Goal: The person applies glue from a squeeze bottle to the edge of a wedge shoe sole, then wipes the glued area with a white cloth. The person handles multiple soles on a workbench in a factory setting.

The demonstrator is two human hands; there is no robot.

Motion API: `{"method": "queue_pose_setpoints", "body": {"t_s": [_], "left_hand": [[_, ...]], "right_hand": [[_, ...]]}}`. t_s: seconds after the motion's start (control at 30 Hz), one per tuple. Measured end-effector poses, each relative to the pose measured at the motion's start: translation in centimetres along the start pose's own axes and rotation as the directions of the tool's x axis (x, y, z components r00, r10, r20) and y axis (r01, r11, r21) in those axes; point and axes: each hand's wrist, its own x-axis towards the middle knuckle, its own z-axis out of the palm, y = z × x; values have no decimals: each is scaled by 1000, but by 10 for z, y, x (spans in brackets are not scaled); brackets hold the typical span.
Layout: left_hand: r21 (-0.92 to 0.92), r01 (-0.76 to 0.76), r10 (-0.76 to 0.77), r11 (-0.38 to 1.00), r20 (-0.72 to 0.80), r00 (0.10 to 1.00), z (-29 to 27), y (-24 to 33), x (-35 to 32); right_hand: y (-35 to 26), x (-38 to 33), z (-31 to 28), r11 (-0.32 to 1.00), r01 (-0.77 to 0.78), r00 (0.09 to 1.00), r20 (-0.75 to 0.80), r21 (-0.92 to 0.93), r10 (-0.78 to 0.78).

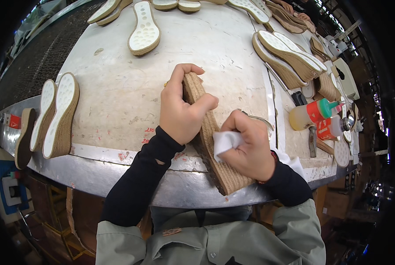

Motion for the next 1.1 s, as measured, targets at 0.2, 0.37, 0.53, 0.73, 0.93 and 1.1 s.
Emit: {"method": "queue_pose_setpoints", "body": {"t_s": [0.2,0.37,0.53,0.73,0.93,1.1], "left_hand": [[8,-16,16,1000,-11,1000,1,-1,0],[19,-16,16,1000,-12,1000,0,-2,-1],[29,-51,52,998,-28,998,0,-5,0],[42,-52,53,998,-25,998,2,-4,-2],[70,-79,81,994,-26,996,3,-6,-2],[76,-76,77,994,-21,997,4,-6,-3]], "right_hand": [[-2,0,-1,999,25,999,-25,-33,-26],[-3,2,-9,1000,6,993,116,-29,-2],[-3,4,0,1000,10,1000,-13,-23,-10],[-6,3,0,997,42,998,-52,-59,-46],[-5,5,-4,996,64,998,2,-56,-64],[-5,4,-9,999,28,995,98,-31,-25]]}}
